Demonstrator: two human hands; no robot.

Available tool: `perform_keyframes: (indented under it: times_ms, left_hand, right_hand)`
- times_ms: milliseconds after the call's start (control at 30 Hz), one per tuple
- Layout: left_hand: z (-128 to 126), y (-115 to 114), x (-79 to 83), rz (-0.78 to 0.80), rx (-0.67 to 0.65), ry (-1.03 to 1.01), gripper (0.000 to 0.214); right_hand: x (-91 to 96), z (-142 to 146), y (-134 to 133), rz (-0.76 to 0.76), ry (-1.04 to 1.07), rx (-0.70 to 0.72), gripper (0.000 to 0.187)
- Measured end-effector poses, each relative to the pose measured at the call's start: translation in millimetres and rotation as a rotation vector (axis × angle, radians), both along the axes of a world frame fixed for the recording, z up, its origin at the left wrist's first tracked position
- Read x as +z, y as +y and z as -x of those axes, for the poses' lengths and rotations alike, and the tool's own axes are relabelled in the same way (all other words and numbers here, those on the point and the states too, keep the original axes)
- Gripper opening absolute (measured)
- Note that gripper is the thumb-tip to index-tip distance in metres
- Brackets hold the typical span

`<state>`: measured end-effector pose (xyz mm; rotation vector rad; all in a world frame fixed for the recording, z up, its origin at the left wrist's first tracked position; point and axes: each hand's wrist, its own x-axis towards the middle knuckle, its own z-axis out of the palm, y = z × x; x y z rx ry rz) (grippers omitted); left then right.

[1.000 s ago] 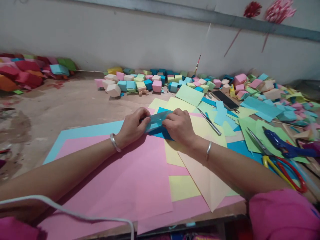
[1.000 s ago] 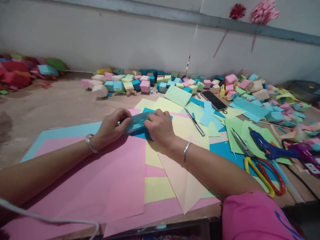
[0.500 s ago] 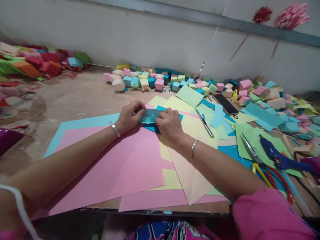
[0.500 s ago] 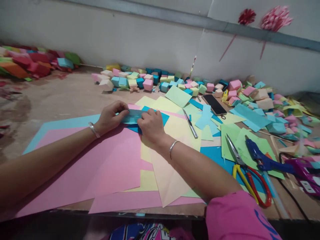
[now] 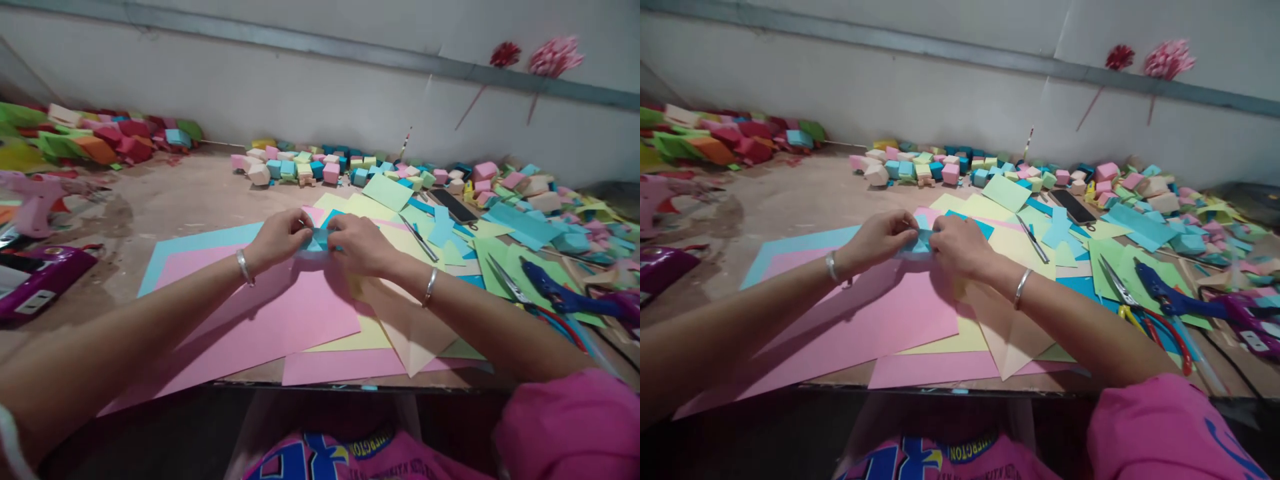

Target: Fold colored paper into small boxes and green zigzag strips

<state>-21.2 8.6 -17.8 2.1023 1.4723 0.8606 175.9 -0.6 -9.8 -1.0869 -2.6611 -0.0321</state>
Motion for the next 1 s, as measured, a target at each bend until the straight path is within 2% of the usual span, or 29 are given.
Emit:
perform_keyframes:
  times_ms: [133, 267, 400, 667, 833, 900, 1000]
  left_hand:
    - [-4.1, -11.1, -16.7, -0.001, -0.04, -0.002, 0.015]
    - [-1.7, -8.5, -12.5, 0.007, -0.163, 0.039, 0.021]
    - [3.5, 3.2, -8.3, 0.054, -0.263, 0.094, 0.025]
    - [10.3, 7.4, -26.8, 0.079, -0.317, -0.053, 0.016]
    - [8.6, 4.9, -26.7, -0.106, -0.324, -0.036, 0.005]
    - [8.7, 4.1, -26.3, -0.208, -0.278, -0.109, 0.01]
    - [10.8, 4.8, -25.9, -0.304, -0.097, -0.281, 0.017]
  right_hand:
    - [-31.6, -3.2, -11.9, -0.065, 0.104, -0.035, 0.01]
    - [-52.3, -2.5, -16.1, -0.138, 0.227, -0.021, 0.008]
    - [-54.4, -2.5, -14.3, -0.189, 0.257, -0.001, 0.007]
    - [-49.9, -5.1, -20.9, -0.257, 0.165, 0.07, 0.013]
    - [-51.1, -3.6, -22.8, -0.248, 0.169, 0.075, 0.015]
    - [-52.9, -2.9, -20.9, -0.206, 0.221, 0.055, 0.017]
    - [-53.8, -2.2, -15.7, -0.128, 0.416, -0.007, 0.015]
